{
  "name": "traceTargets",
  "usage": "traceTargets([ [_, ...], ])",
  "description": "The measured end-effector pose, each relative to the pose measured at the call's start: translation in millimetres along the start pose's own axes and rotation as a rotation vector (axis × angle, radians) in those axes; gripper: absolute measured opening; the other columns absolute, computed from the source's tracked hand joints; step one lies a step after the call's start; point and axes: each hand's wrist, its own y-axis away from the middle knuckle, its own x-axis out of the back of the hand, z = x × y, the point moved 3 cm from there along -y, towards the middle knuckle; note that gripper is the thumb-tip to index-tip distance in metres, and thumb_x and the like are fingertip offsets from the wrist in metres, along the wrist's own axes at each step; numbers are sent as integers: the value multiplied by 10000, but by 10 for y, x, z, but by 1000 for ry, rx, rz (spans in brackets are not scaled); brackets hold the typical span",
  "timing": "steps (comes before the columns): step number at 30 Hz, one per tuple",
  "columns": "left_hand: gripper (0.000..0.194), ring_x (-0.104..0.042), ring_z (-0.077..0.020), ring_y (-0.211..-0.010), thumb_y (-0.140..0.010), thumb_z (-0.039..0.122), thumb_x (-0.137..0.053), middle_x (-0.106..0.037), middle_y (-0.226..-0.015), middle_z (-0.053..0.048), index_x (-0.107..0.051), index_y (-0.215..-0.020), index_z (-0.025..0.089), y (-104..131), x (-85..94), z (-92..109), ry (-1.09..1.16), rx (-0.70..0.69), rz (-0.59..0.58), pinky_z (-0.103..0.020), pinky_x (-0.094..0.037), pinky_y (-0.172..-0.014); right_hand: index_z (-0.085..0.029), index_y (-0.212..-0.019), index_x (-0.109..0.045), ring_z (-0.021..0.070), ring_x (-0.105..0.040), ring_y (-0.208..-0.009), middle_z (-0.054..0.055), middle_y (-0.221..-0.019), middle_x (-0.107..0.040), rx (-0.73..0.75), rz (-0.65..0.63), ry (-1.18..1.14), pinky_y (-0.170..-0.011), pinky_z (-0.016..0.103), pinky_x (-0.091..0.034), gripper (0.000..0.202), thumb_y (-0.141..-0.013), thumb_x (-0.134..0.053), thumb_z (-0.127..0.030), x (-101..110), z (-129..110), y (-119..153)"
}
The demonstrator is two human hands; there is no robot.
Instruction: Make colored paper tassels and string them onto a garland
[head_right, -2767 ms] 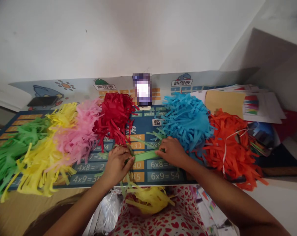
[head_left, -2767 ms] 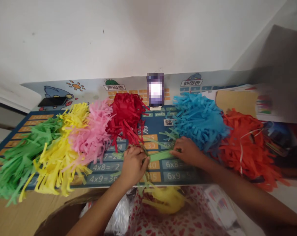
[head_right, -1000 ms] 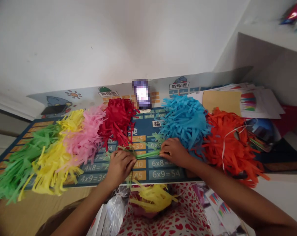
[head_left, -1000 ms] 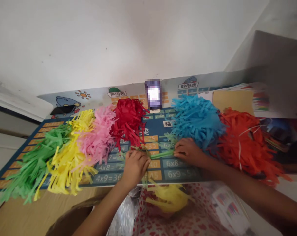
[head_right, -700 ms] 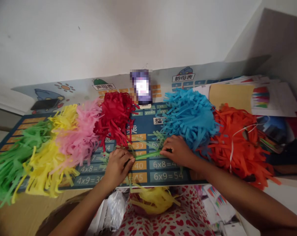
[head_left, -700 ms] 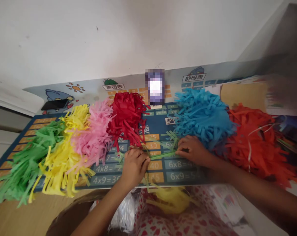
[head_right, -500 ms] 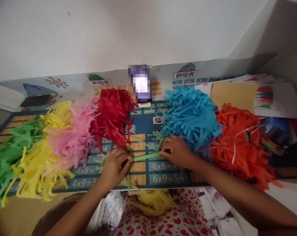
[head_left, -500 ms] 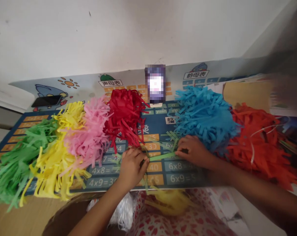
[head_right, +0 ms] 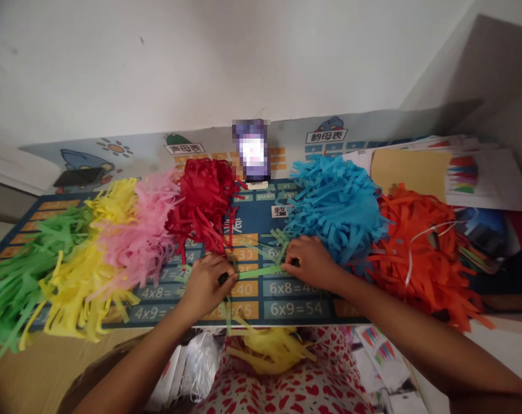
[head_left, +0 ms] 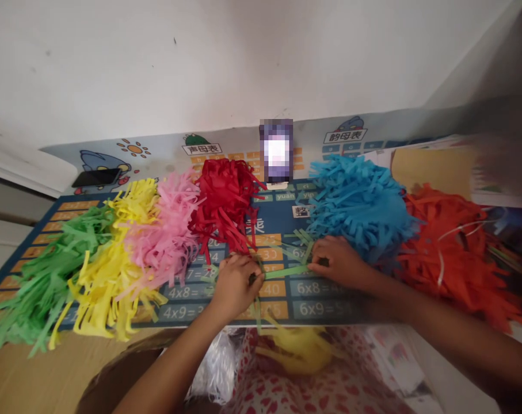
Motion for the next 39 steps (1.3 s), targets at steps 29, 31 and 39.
traceTargets([
  [29,162,-588,-212,-914,-948,271,-559,-722,-853,-29,-716,-917,240,0,-31,153,-278,-419,232,-468,-315,-984,-187,-721,-652,202,-554,-890,41,-845,-700,366,152,207,-860,379,-251,119,-837,-643,-209,-46,-224,-23],
  [31,160,-600,-209,-920,-950,287,-571,-731,-865,-25,-721,-915,245,29,-22,111,-208,-372,248,-464,-314,-985,-191,-771,-667,207,-559,-927,50,-898,-706,359,124,173,-872,380,-248,123,-875,-635,-247,-39,-194,-5],
  [39,179,-602,-210,-883,-901,338,-640,-698,-851,-33,-723,-783,234,37,-59,-53,92,-85,153,-385,-385,-847,-190,-784,-683,196,-546,-912,47,-921,-688,228,-88,114,-776,326,-269,172,-920,-606,-261,56,-191,-111],
])
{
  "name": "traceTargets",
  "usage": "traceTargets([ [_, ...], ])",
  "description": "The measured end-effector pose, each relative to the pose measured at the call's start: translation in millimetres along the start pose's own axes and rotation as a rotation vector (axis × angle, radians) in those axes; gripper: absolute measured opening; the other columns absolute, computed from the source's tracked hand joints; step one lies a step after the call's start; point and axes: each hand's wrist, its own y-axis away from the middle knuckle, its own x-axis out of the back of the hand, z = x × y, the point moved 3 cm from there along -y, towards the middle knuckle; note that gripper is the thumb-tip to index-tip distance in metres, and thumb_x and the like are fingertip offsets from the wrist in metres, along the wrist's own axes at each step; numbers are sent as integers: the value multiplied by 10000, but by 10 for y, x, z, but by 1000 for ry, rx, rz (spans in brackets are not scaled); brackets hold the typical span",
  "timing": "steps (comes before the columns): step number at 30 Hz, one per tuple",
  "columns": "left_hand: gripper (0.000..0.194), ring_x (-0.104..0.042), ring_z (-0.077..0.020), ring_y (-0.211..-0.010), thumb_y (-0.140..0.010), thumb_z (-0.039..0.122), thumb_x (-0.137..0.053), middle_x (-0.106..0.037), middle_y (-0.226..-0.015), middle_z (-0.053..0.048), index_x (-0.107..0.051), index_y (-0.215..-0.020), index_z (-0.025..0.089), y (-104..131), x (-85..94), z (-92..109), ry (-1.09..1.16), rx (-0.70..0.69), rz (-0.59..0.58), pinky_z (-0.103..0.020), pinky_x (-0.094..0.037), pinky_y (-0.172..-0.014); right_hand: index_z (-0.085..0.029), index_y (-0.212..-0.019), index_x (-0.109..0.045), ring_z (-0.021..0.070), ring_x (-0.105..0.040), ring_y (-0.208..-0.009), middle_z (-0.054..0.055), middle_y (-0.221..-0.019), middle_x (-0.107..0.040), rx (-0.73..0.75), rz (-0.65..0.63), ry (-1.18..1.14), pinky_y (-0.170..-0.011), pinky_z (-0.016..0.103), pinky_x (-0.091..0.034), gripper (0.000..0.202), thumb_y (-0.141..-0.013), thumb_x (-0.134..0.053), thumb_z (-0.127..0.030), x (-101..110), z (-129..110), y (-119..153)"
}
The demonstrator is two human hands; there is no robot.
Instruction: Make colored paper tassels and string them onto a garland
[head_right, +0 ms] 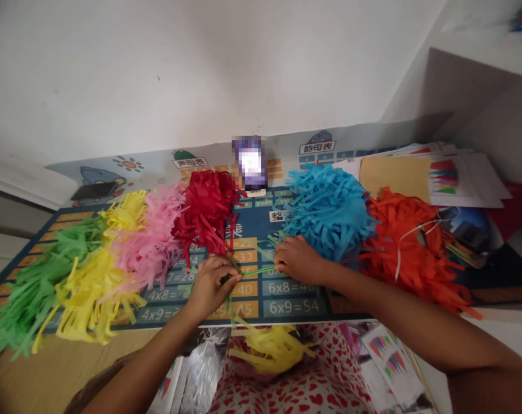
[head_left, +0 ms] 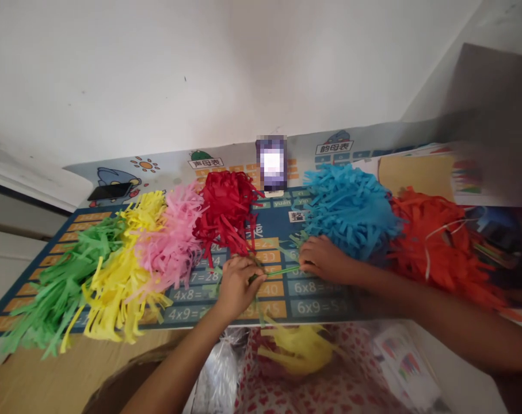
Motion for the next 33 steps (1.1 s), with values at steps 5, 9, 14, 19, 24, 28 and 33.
traceTargets([
  [5,168,-581,-220,-889,-904,301,-615,-669,-854,-42,-724,-797,230,-17,16,21,-40,20,-31,-373,-382,-818,-193,-721,-676,204,-558,-874,53,-858,-687,-22,-159,93,-736,312,-273,177,-887,-617,-210,108,-44,-149],
  [9,120,-580,-233,-906,-886,264,-630,-677,-866,-39,-713,-807,228,-59,19,42,-72,34,-80,-383,-368,-829,-198,-706,-683,214,-581,-837,60,-809,-694,-34,-225,172,-741,324,-283,161,-859,-663,-244,126,-62,-243],
  [14,92,-579,-247,-924,-855,239,-661,-686,-864,-31,-708,-776,237,-139,24,53,-125,65,-171,-389,-352,-808,-197,-686,-694,228,-597,-827,66,-784,-707,-71,-277,216,-743,342,-281,163,-836,-662,-251,144,-80,-326],
  [19,130,-559,-248,-962,-901,248,-631,-697,-960,-39,-698,-1011,266,-125,31,152,-274,-107,-125,-422,-342,-845,-196,-749,-686,228,-594,-846,59,-814,-707,-13,-184,255,-751,349,-279,76,-819,-657,-201,98,-136,-288],
  [24,183,-554,-223,-960,-953,219,-576,-699,-973,-22,-660,-1110,261,-12,-89,362,-438,-423,-94,-451,-317,-956,-167,-823,-655,193,-548,-766,48,-793,-666,221,13,374,-755,373,-289,148,-912,-538,-156,-59,-272,-81],
  [28,137,-570,-220,-911,-959,225,-551,-689,-924,-44,-667,-1029,210,-28,-205,443,-498,-407,-64,-483,-319,-991,-166,-787,-642,181,-523,-727,44,-749,-637,348,130,497,-766,390,-303,263,-959,-445,-149,-116,-322,-56],
  [33,100,-589,-214,-858,-940,212,-580,-691,-824,-33,-676,-930,185,-95,-243,452,-516,-395,26,-451,-353,-945,-155,-737,-643,170,-527,-708,47,-716,-637,333,148,444,-744,361,-324,209,-907,-529,-195,-95,-321,-146],
])
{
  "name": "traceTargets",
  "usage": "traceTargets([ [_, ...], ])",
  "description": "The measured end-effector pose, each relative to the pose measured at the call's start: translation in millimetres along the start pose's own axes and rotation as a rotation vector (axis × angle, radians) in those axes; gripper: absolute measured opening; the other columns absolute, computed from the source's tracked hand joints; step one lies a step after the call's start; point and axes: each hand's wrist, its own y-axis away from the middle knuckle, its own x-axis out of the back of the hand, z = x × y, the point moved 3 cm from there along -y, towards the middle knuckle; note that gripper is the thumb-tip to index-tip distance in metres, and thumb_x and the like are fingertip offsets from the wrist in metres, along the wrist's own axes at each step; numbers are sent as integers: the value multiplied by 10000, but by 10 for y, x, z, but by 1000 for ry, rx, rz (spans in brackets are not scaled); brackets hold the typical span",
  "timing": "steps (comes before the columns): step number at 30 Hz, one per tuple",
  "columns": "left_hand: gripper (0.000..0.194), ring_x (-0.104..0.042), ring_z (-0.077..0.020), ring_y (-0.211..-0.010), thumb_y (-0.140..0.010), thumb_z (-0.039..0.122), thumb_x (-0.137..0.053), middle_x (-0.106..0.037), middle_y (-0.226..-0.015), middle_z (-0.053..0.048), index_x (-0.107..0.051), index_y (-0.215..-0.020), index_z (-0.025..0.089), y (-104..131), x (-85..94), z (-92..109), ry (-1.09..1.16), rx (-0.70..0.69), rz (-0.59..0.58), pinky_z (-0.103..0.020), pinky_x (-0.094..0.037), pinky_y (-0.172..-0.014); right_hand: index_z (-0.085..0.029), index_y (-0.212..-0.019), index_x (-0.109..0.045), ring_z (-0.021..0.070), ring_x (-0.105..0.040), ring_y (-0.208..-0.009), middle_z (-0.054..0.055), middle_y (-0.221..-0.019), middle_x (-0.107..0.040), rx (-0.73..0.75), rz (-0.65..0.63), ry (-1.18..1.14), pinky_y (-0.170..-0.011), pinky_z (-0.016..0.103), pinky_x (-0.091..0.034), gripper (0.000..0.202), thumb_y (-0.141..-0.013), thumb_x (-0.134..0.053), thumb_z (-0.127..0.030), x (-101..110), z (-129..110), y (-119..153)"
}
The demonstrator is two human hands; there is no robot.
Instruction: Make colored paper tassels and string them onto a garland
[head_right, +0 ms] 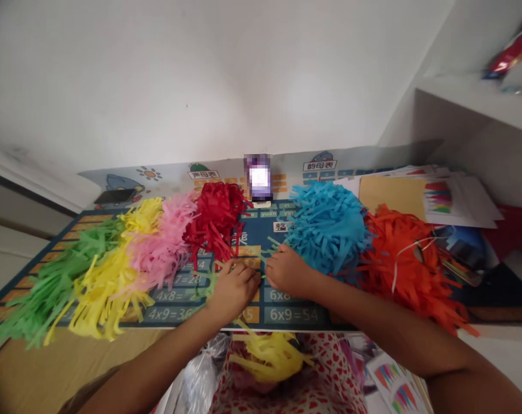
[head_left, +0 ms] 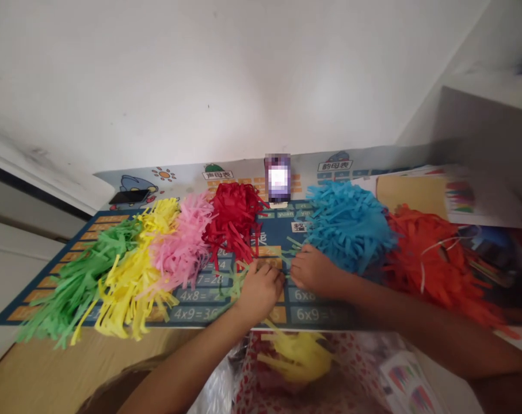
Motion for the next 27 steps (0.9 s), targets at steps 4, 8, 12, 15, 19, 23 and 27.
traceTargets([
  [4,168,-624,-195,-877,-951,202,-562,-737,-898,-29,-676,-1073,219,70,223,-24,55,-12,94,-436,-340,-963,-167,-732,-677,163,-573,-742,46,-742,-666,-159,6,-262,-755,329,-359,182,-877,-574,-204,226,-47,54],
  [8,267,-654,-174,-950,-969,189,-516,-760,-1010,-13,-648,-1187,268,167,717,19,134,-44,295,-420,-301,-1038,-185,-867,-730,166,-623,-846,42,-892,-705,-298,26,-856,-776,285,-427,193,-883,-602,-328,588,-80,95],
  [12,257,-675,-155,-918,-951,164,-542,-773,-988,13,-655,-1148,284,178,1072,117,183,-69,430,-412,-271,-1078,-154,-785,-712,144,-586,-718,8,-756,-667,-381,-153,-1378,-663,250,-420,304,-825,-622,-442,724,-140,55],
  [15,199,-689,-153,-882,-948,188,-555,-779,-960,15,-667,-1085,280,164,1105,176,234,-6,475,-417,-290,-1070,-155,-705,-684,118,-535,-645,-7,-697,-645,-484,-132,-1599,-622,237,-392,312,-725,-701,-466,694,-225,38],
  [19,161,-689,-152,-783,-967,246,-537,-759,-818,6,-681,-895,239,161,999,206,424,218,521,-398,-409,-979,-161,-667,-668,91,-458,-568,-23,-612,-584,-603,49,-1642,-553,221,-337,291,-694,-718,-446,620,-352,46],
  [23,170,-677,-163,-814,-949,291,-562,-734,-841,-28,-691,-864,219,170,917,233,609,422,572,-307,-520,-775,-171,-665,-637,85,-434,-529,-36,-557,-530,-692,266,-1663,-536,226,-333,302,-729,-703,-458,579,-454,41],
  [27,183,-671,-163,-782,-926,313,-582,-716,-823,-29,-694,-822,213,160,885,257,750,539,574,-279,-539,-719,-181,-722,-607,79,-431,-479,-50,-524,-525,-773,402,-1692,-492,218,-326,288,-743,-723,-444,522,-523,17],
])
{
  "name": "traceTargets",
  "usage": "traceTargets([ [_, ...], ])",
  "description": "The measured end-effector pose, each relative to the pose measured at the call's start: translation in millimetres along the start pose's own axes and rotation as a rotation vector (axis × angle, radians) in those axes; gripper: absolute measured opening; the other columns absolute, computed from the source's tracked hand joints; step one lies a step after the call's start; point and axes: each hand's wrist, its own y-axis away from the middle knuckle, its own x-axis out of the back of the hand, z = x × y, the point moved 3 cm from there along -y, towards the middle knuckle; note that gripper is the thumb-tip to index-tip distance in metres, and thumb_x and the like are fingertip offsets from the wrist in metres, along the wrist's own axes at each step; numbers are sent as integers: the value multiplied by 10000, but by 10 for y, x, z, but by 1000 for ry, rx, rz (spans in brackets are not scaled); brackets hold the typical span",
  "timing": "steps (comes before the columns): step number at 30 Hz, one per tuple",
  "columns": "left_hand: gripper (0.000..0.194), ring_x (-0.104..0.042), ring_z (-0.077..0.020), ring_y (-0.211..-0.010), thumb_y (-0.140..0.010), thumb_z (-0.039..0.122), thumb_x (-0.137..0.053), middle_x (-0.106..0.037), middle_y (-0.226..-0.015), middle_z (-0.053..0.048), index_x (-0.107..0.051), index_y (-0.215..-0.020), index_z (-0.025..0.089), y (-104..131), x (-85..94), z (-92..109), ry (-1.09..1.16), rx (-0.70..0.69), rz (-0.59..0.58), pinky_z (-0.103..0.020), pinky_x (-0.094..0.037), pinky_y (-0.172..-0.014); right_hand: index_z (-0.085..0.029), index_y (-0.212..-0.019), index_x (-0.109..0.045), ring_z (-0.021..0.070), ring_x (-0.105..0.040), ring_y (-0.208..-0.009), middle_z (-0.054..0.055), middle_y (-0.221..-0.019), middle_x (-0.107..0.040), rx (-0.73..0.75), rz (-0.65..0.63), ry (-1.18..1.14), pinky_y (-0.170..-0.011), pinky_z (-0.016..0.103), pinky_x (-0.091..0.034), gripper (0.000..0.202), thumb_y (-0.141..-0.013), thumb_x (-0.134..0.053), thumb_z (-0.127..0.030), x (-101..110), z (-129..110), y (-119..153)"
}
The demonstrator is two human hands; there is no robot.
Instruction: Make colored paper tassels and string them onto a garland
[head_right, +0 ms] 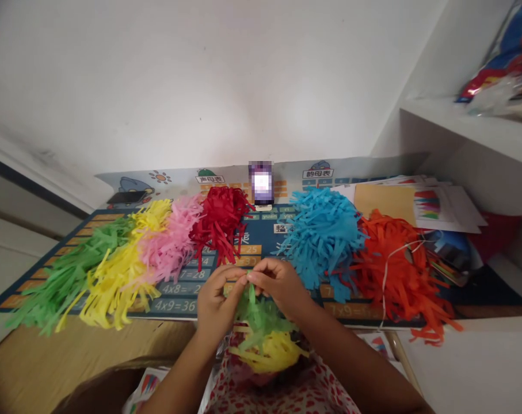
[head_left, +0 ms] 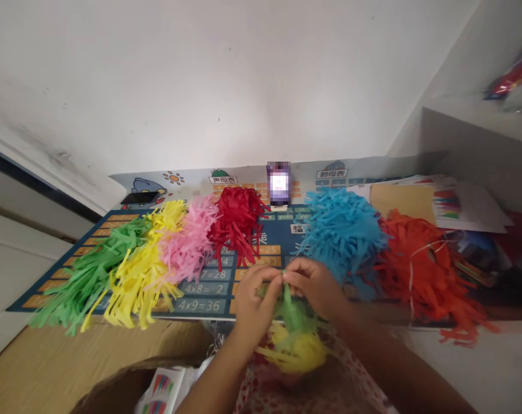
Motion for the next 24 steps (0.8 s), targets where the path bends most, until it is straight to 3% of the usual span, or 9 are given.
traceTargets([
  [4,159,-671,-155,-760,-901,282,-611,-719,-797,-18,-707,-798,208,1,-16,-8,100,63,-13,-264,-535,-724,-194,-843,-628,83,-470,-474,-56,-561,-563,44,45,-92,-477,211,-354,289,-719,-750,-424,-36,49,-22],
  [9,139,-690,-164,-796,-891,262,-627,-749,-851,-29,-759,-890,217,33,-35,-60,101,65,-10,-265,-533,-754,-190,-738,-634,85,-467,-488,-52,-548,-552,92,119,-154,-491,211,-367,226,-718,-759,-377,-55,98,-70],
  [14,136,-689,-163,-795,-886,244,-626,-751,-855,-24,-761,-872,230,87,-78,-147,65,35,10,-255,-517,-752,-198,-647,-639,112,-536,-651,-23,-673,-587,347,209,-57,-627,232,-440,160,-739,-744,-276,-107,33,-42],
  [16,158,-680,-171,-796,-899,266,-596,-742,-846,-30,-743,-860,223,93,-82,-218,92,97,22,-264,-507,-753,-206,-676,-658,121,-561,-693,-14,-716,-618,442,192,88,-665,239,-451,132,-778,-718,-265,-118,-48,-46],
  [19,192,-647,-162,-745,-896,365,-609,-710,-798,-28,-683,-829,201,65,-47,-399,305,355,97,-256,-497,-709,-222,-850,-701,130,-596,-728,-2,-812,-672,488,143,391,-691,247,-468,73,-833,-667,-284,12,-230,-226],
  [22,296,-597,-131,-641,-798,453,-723,-638,-687,11,-589,-779,190,0,7,-609,740,647,211,-236,-494,-644,-204,-1031,-692,150,-626,-835,29,-934,-698,398,233,866,-772,259,-480,203,-913,-558,-301,410,-413,-695],
  [24,371,-525,-89,-545,-699,423,-815,-560,-609,53,-537,-739,180,-55,56,-727,964,747,283,-213,-482,-596,-176,-1085,-679,169,-622,-993,68,-1079,-693,211,232,1345,-857,264,-467,289,-979,-425,-264,741,-440,-1090],
])
